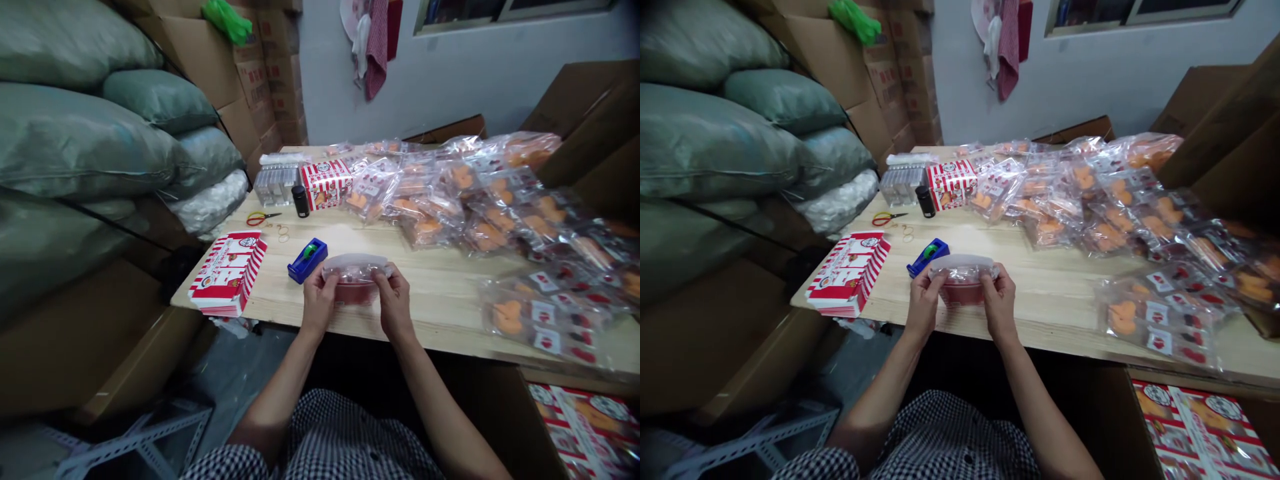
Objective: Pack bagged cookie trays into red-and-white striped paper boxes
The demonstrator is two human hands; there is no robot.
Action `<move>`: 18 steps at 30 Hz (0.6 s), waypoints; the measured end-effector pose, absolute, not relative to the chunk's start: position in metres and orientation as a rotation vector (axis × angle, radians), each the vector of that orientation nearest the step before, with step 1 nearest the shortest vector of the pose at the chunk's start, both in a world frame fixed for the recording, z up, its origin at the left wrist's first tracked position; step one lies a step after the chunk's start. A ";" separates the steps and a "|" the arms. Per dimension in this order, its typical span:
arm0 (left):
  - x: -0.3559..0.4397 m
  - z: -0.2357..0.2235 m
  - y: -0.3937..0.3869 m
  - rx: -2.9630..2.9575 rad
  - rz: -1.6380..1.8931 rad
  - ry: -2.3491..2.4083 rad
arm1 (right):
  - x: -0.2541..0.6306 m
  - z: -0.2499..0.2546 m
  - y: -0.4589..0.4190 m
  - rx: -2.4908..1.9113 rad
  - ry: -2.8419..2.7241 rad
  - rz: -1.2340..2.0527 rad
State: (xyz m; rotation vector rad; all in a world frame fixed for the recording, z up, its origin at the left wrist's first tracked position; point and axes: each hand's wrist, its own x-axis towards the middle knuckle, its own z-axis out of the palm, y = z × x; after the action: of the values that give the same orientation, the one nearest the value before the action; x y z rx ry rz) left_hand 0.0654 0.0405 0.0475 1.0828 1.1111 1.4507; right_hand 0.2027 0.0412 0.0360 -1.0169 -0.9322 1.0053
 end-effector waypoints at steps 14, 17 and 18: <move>0.075 0.057 0.021 1.046 1.448 1.238 | 0.210 0.060 0.018 -0.958 -0.860 1.276; 0.071 0.049 -0.007 0.946 1.310 1.153 | 0.221 0.058 -0.018 -1.012 -0.906 1.437; 0.070 0.043 -0.016 0.896 1.254 1.126 | 0.223 0.052 -0.029 -1.046 -0.898 1.471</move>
State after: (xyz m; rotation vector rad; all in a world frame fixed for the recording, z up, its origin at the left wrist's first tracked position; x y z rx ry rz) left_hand 0.0701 -0.0158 0.0432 0.8960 1.1257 1.2536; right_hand 0.2229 -0.0295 0.0522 -1.0457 -0.8975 1.4708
